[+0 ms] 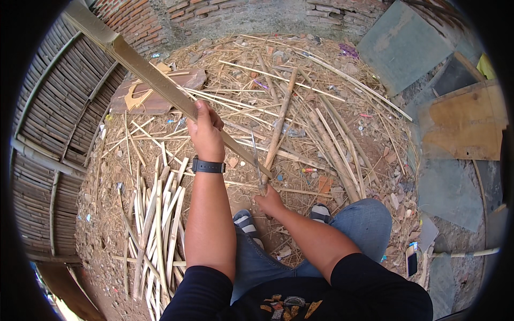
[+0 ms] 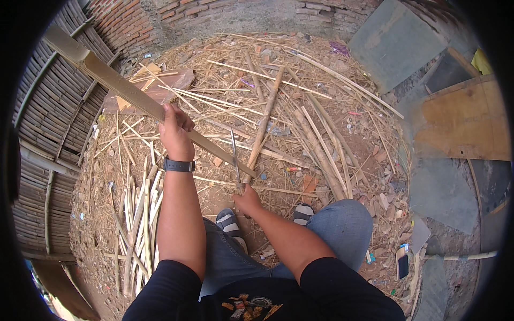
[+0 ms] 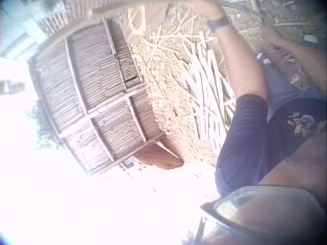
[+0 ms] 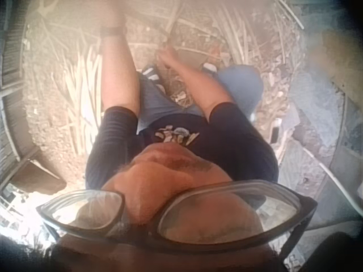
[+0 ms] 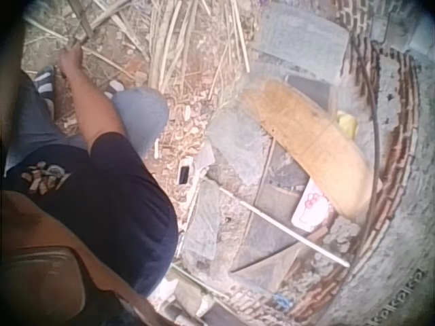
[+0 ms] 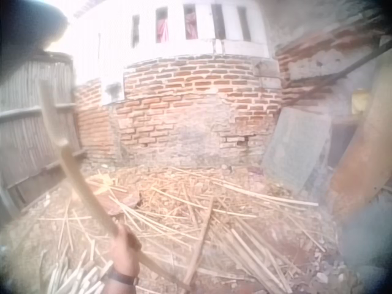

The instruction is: The person sits on the ground and uses a knife to split a long bamboo pole into thin strips. They hold the pole with one hand and use the knife to pry and separate the bamboo fibers, dropping the finished strips onto a pile on the ground.

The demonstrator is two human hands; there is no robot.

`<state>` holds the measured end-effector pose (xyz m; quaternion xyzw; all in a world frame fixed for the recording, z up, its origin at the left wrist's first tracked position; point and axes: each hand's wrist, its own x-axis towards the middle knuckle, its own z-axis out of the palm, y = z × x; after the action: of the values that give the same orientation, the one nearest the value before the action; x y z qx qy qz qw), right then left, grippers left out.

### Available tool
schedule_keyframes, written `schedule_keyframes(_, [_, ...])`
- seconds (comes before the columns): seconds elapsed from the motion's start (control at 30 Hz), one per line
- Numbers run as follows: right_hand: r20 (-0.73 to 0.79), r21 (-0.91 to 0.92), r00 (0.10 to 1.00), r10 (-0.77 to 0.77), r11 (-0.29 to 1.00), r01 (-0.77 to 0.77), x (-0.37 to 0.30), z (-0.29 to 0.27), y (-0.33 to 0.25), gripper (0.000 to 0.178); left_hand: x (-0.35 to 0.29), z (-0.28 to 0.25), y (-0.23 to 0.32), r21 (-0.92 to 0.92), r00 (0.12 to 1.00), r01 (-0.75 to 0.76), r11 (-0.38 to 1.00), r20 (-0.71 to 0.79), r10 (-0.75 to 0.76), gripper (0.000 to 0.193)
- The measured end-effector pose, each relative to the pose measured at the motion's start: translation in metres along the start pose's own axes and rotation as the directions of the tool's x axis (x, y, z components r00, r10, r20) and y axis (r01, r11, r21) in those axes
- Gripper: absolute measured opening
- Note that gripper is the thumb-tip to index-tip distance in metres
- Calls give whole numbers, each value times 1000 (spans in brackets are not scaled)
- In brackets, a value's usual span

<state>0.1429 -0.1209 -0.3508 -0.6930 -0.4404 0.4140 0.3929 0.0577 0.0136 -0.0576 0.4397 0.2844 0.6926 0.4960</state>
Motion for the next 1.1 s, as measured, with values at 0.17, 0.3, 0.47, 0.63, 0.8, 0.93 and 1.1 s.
schedule_keyframes(0.17, [65, 37, 993, 95, 995, -98, -3, -3, -10, 54, -1, -1, 1, 18, 1000, -11, 1000, -15, 11, 35])
schedule_keyframes(0.3, [77, 43, 989, 123, 991, -127, -3, -5, -9, 58, -1, 0, 0, 21, 1000, 3, 1000, -12, -2, 36])
schedule_keyframes(0.47, [21, 6, 1000, 6, 1000, -6, -1, 0, 0, 48, 0, -1, -1, 23, 1000, 7, 1000, -11, -7, 36])
schedule_keyframes(0.63, [9, 3, 1000, -8, 1000, 8, 1, 1, 4, 47, -1, 1, 0, 19, 1000, 18, 1000, -15, -17, 35])
schedule_keyframes(0.8, [18, 15, 1000, 20, 1000, -20, -1, 0, 0, 45, 0, -1, -2, 0, 1000, 19, 1000, -2, -19, 35])
schedule_keyframes(0.93, [25, 15, 999, 45, 999, -45, -4, -4, -8, 48, 0, 0, 0, 0, 1000, 14, 1000, -5, -14, 35])
schedule_keyframes(1.1, [54, 66, 994, 98, 993, -101, -5, -7, -9, 52, 0, 0, 0, 0, 1000, 8, 1000, -2, -8, 35])
